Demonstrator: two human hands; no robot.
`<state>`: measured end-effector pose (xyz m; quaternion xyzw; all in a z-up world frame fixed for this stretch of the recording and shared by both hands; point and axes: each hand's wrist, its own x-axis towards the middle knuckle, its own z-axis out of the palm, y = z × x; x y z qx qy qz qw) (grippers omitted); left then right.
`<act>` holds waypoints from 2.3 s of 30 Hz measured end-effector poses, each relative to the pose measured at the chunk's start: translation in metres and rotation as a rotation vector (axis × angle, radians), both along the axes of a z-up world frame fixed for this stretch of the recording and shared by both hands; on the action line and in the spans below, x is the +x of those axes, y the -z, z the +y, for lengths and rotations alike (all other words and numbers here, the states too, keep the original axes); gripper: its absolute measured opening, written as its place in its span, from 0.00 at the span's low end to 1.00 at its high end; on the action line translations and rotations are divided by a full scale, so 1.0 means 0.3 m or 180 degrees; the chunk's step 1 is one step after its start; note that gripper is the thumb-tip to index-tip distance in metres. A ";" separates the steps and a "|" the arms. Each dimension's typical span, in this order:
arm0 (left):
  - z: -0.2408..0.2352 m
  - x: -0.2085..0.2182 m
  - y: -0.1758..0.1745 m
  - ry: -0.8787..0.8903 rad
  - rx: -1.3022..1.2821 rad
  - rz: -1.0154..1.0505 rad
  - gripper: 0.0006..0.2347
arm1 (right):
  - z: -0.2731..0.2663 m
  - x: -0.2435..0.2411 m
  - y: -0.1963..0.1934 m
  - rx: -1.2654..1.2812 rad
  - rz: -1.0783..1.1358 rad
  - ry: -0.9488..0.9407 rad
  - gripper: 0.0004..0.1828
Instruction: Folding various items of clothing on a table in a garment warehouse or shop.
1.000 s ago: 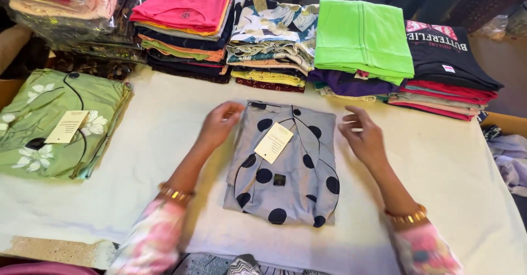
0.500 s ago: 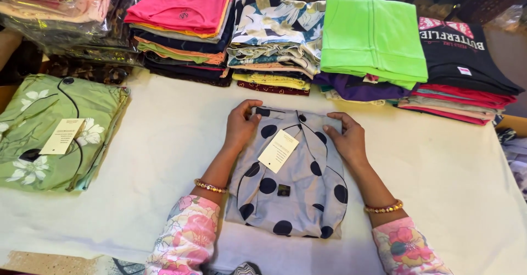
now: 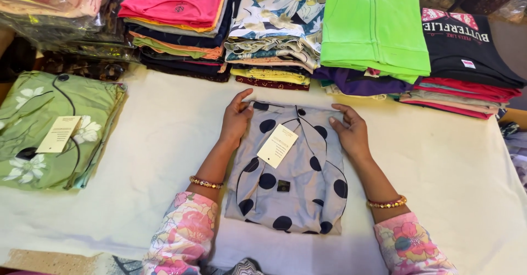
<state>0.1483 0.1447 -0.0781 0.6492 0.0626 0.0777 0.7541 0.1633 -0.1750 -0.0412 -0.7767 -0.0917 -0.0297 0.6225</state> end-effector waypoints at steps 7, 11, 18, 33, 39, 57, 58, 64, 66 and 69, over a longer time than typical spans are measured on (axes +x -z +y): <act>0.060 -0.269 -0.139 0.0209 0.0203 0.0091 0.24 | -0.065 -0.191 -0.099 0.0139 0.0659 -0.0128 0.31; 0.035 -0.494 -0.204 0.0312 0.1397 0.0355 0.22 | -0.081 -0.357 -0.124 0.0147 0.1130 -0.0372 0.35; -0.032 -0.592 -0.288 0.0337 0.2509 0.0278 0.21 | -0.075 -0.468 -0.198 0.0244 0.1299 -0.0815 0.45; 0.040 -0.630 -0.230 0.0960 0.2672 0.1165 0.23 | -0.141 -0.526 -0.157 -0.1133 0.1827 -0.0827 0.45; 0.025 -0.539 -0.436 0.0164 0.3970 -0.0812 0.13 | -0.111 -0.462 -0.368 -0.2419 -0.1095 -0.0197 0.38; -0.126 -0.193 -0.146 0.1227 0.4625 -0.0826 0.32 | 0.022 -0.116 -0.007 -0.3121 -0.1095 -0.1023 0.45; -0.110 -0.232 -0.144 0.1270 0.4579 -0.0793 0.32 | -0.009 -0.159 -0.007 -0.3144 -0.1035 -0.1048 0.45; 0.018 -0.486 -0.135 0.1301 0.4499 -0.0581 0.32 | -0.122 -0.410 -0.081 -0.2325 -0.0689 -0.0782 0.43; 0.036 -0.560 -0.143 0.0816 0.4192 -0.0671 0.28 | -0.141 -0.475 -0.115 -0.2332 -0.0641 -0.0646 0.40; 0.016 -0.599 -0.162 0.0289 0.3464 -0.0539 0.28 | -0.107 -0.516 -0.179 -0.2284 -0.0282 -0.0686 0.38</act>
